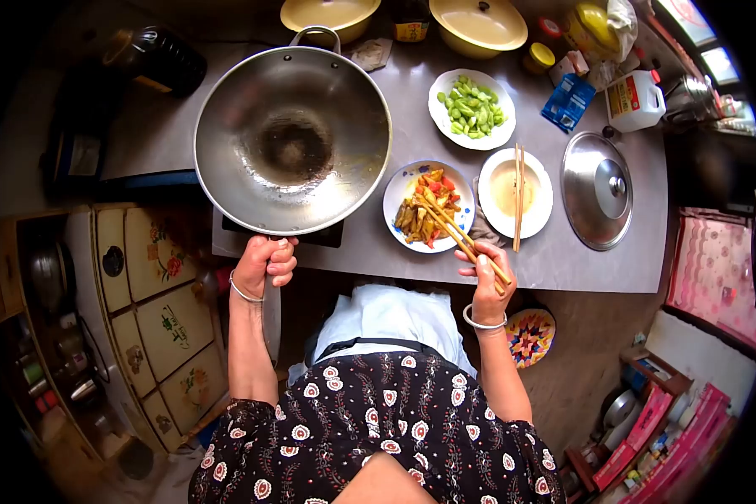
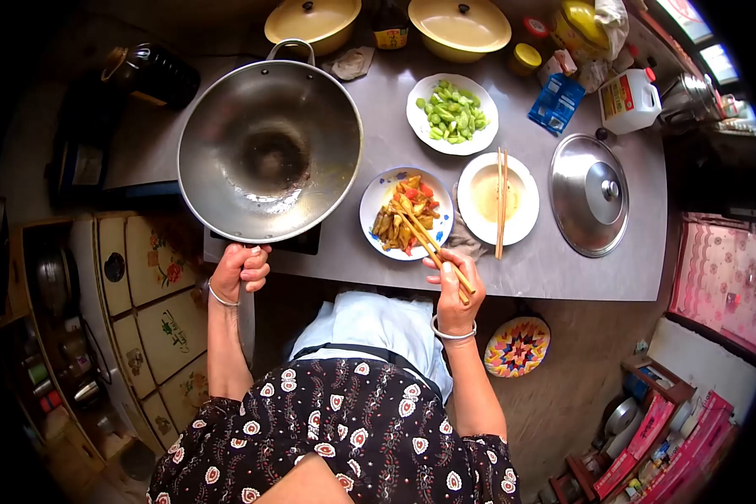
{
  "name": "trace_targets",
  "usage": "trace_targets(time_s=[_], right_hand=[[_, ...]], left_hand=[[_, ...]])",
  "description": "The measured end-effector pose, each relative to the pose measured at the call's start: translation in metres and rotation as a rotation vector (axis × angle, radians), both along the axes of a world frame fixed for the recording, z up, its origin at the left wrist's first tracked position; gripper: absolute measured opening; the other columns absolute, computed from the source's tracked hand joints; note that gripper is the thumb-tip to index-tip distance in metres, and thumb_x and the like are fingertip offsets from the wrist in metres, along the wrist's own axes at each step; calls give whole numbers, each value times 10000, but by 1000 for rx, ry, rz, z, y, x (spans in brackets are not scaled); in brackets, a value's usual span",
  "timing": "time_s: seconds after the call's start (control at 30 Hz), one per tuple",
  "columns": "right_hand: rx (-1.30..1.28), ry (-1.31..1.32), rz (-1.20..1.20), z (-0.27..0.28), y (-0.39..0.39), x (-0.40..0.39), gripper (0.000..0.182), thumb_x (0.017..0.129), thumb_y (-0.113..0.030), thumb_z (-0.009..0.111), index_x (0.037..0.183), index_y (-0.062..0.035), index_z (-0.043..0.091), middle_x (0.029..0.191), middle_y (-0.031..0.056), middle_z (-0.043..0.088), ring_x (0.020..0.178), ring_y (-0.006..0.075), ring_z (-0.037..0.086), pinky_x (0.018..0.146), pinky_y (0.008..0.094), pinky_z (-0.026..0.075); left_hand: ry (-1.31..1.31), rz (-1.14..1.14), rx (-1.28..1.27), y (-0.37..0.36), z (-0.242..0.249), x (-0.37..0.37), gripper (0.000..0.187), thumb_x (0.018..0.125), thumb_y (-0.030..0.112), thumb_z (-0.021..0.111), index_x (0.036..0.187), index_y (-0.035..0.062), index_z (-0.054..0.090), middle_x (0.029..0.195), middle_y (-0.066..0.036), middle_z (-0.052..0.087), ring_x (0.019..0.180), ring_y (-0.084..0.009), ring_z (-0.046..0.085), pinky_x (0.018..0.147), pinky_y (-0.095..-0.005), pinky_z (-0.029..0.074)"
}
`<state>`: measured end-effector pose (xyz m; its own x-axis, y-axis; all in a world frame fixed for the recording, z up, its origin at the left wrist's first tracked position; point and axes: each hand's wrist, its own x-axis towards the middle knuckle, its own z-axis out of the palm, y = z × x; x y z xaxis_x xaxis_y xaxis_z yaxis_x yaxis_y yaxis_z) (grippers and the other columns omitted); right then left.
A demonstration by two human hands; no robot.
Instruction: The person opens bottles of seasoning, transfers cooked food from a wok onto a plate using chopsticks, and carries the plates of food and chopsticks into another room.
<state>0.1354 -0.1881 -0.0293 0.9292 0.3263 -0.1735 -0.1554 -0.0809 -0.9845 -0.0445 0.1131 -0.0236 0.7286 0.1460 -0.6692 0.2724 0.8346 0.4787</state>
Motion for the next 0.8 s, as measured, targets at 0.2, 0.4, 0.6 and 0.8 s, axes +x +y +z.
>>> trace_targets(time_s=[0.2,0.4,0.6,0.8], right_hand=[[71,123,-39,6,0,9,240,915,-131,416,1017,64,510,944,169,600,795,254,656,577,260,549],[408,373,-168,14,-9,26,337,927,-259,363,1001,31,517,850,195,620,699,292,655,501,284,539],[963,609,-50,34,-3,31,360,934,-333,372,962,-3,512,746,161,570,520,209,583,397,265,465],[1492,620,502,91,40,29,318,948,-286,371,942,19,464,781,197,544,405,197,560,318,245,441]], left_hand=[[-171,22,-143,31,-23,-4,166,904,66,410,953,-58,509,581,57,340,452,-18,338,365,-188,330],[-242,34,-223,49,-44,-7,202,915,82,400,990,-68,513,583,56,343,454,-20,344,370,-189,333],[-219,-8,-171,57,-47,-10,200,919,100,417,978,-51,534,580,41,332,460,-37,339,372,-190,327],[-121,-67,-101,59,-53,-16,238,913,189,463,1005,-17,538,569,6,375,465,-83,376,380,-236,350]])
